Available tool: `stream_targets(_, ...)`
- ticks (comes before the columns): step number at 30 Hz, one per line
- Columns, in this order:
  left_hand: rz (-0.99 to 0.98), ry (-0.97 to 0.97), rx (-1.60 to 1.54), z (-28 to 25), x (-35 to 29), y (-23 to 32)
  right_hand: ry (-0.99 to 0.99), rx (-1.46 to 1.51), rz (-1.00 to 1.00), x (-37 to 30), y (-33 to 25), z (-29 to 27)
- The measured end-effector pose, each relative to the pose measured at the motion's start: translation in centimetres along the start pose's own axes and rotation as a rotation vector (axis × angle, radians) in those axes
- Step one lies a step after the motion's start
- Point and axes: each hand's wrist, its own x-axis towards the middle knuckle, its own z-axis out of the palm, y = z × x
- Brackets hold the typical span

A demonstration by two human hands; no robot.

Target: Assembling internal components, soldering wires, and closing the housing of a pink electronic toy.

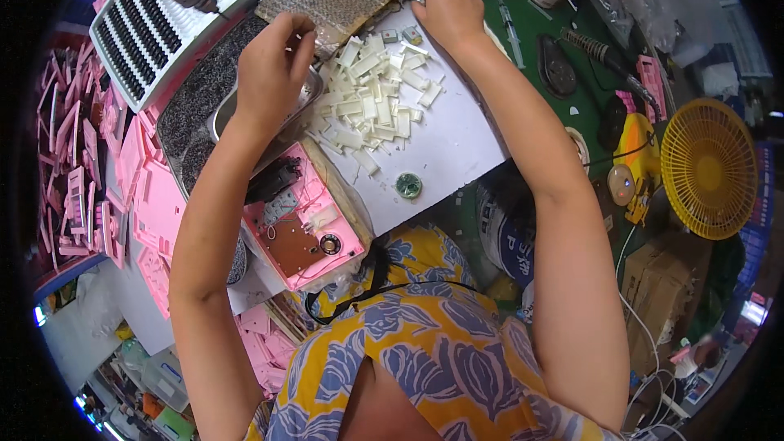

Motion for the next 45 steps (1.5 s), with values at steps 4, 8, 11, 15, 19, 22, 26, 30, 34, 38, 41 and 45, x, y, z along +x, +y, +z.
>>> stream_targets(4, -0.234, -0.088, -0.137, -6.0, -3.7, 3.4, -0.14, 0.035, -0.068, -1.1, 0.2, -1.8)
stream_targets(8, -0.62, -0.162, -0.379, -10.5, -9.7, 6.0, -0.315, 0.111, -0.07, -4.7, 1.4, -4.4)
stream_targets(11, -0.597, -0.187, -0.396, -12.3, -13.0, 7.5, -0.171, 0.186, -0.225, -6.1, 2.1, -4.1)
stream_targets(15, -0.486, -0.204, -0.416, -12.9, -15.6, 9.0, -0.346, 0.092, -0.38, -4.4, 1.6, -4.7)
stream_targets(19, -0.788, 0.013, -0.612, -12.6, -18.3, 10.8, -0.252, 0.467, -0.242, -4.6, 2.3, -6.4)
stream_targets(22, -0.938, -0.001, -0.92, -11.3, -18.4, 12.0, -0.451, 1.096, 0.154, -9.5, -4.2, -10.4)
stream_targets(26, -0.999, 0.047, -1.24, -8.4, -16.8, 13.1, -0.457, 1.572, 0.116, -17.2, -12.8, -10.7)
stream_targets(30, -0.88, 0.145, -1.2, -7.3, -17.1, 13.5, -0.442, 1.87, 0.115, -20.2, -15.8, -11.4)
stream_targets(34, -0.735, 0.16, -0.967, -7.0, -17.4, 13.9, -0.577, 1.777, 0.135, -21.0, -14.1, -11.6)
stream_targets(38, -0.644, 0.065, -0.745, -7.1, -17.6, 13.8, -0.602, 1.71, 0.172, -21.4, -12.9, -11.9)
stream_targets(41, -0.601, 0.008, -0.709, -7.0, -17.3, 13.8, -0.629, 1.598, 0.133, -21.3, -12.0, -12.5)
stream_targets(45, -0.546, -0.194, -0.72, -8.3, -16.3, 14.6, -0.979, 1.618, 0.172, -22.0, -8.6, -13.8)
